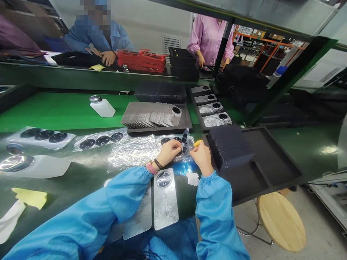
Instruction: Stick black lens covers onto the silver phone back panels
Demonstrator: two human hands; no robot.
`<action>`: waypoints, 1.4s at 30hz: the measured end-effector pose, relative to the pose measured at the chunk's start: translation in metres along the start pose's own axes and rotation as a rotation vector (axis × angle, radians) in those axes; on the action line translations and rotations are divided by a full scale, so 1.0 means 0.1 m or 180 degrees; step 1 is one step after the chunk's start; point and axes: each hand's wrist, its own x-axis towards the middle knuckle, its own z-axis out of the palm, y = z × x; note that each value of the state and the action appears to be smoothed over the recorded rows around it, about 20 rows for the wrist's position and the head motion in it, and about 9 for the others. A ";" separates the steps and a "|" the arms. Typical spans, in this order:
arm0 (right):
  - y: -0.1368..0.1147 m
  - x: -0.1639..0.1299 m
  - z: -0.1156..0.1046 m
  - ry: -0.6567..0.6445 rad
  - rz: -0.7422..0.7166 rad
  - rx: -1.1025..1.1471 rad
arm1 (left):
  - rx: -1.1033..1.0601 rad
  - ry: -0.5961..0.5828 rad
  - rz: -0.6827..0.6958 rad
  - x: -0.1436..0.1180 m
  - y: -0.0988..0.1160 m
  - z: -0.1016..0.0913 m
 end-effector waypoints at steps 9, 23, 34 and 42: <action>0.05 0.03 0.10 0.0129 0.0379 -0.1018 | -0.0277 -0.0274 -0.0781 0.13 -0.02 -0.07; 0.02 0.01 0.07 0.0226 -0.0187 -0.1089 | -0.0577 -0.0500 -0.1063 0.06 0.04 -0.07; 0.14 0.13 0.31 -0.0010 -0.0681 -0.0884 | -0.0722 -0.0348 -0.0854 0.11 0.08 -0.02; 0.16 0.13 0.30 -0.0088 -0.0730 -0.0852 | -0.0361 -0.0553 -0.0622 0.40 0.11 0.08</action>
